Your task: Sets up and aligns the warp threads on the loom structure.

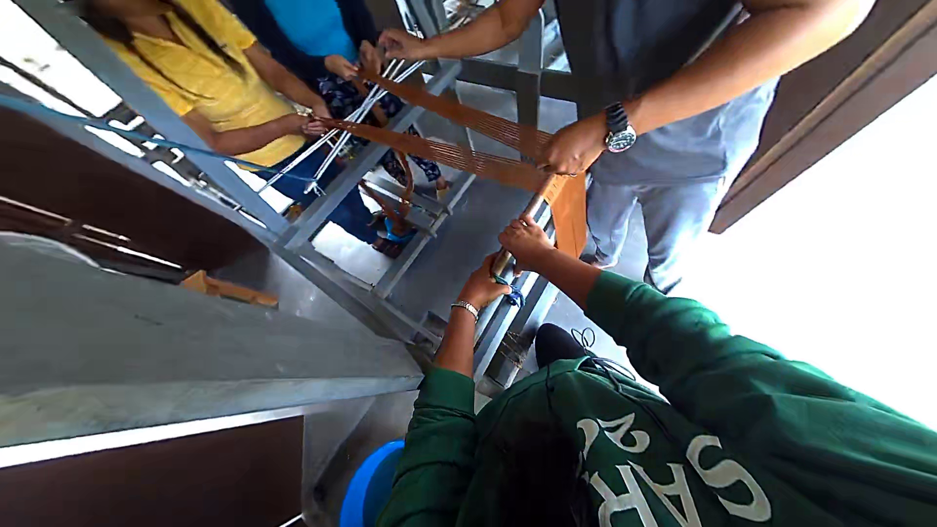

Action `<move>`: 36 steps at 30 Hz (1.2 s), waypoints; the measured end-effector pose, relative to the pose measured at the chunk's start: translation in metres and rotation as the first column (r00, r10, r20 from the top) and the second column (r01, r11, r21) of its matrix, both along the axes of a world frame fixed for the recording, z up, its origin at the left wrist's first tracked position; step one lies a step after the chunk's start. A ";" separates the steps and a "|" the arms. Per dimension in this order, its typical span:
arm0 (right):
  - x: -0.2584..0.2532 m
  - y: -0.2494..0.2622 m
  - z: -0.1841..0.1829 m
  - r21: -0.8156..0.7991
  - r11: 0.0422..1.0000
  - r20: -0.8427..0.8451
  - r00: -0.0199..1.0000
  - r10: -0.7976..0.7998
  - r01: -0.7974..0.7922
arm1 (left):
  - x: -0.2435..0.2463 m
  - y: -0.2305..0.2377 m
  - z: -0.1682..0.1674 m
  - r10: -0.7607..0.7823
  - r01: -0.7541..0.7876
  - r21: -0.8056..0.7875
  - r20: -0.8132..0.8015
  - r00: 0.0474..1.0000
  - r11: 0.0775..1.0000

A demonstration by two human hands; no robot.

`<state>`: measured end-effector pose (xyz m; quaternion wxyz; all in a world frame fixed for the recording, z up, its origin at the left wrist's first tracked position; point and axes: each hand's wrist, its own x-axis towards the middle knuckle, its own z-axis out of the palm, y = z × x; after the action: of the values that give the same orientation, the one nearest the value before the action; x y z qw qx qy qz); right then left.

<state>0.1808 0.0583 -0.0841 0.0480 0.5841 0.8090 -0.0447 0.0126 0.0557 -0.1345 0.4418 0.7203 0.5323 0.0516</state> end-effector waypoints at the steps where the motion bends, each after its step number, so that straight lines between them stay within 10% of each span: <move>1: 0.003 0.005 -0.012 0.048 0.999 -0.022 1.000 0.010 -0.009 | 0.000 0.000 -0.001 0.002 -0.002 0.007 -0.005 1.000 1.000; 36: 0.011 0.011 -0.028 0.073 0.997 -0.057 0.998 0.040 -0.036 | -0.001 -0.002 -0.001 0.015 -0.012 -0.046 0.044 0.999 0.999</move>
<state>0.1916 0.0691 -0.1123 0.0040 0.5685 0.8220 -0.0319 0.0113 0.0536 -0.1354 0.4697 0.7049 0.5282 0.0584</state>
